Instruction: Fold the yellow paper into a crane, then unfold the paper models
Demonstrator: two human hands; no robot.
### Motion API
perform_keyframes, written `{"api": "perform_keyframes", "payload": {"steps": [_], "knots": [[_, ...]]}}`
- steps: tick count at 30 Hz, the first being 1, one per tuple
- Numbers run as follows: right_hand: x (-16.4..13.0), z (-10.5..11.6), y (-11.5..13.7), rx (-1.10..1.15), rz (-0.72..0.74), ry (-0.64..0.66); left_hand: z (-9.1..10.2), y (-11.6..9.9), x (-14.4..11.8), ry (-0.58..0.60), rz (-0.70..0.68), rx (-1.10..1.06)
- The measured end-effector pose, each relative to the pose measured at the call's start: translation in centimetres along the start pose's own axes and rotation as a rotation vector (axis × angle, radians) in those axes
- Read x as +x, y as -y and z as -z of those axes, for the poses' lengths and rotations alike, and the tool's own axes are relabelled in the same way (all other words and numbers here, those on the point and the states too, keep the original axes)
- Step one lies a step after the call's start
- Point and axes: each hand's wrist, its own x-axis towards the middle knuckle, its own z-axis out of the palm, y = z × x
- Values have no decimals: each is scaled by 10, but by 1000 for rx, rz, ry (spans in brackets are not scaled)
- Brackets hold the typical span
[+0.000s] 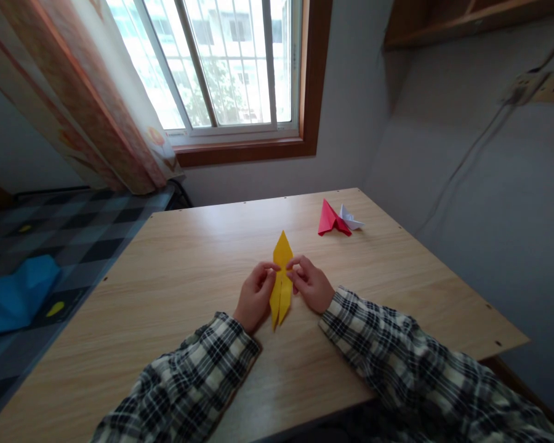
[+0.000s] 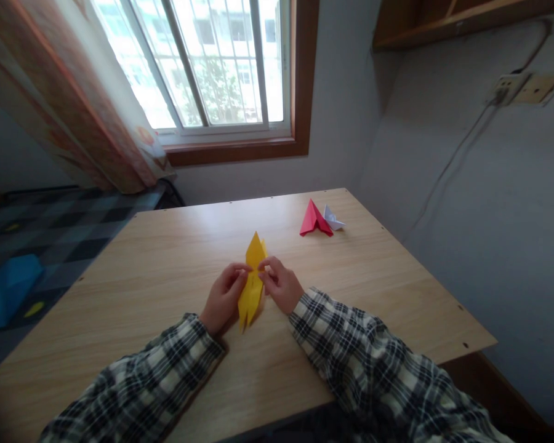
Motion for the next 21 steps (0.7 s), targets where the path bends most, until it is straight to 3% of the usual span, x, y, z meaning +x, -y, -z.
{"api": "perform_keyframes", "payload": {"steps": [6, 21], "knots": [[0, 6, 3, -45, 14, 99, 4, -1, 1, 6, 49, -45], [4, 22, -2, -329, 108, 80, 7, 3, 3, 94, 144, -179]]}}
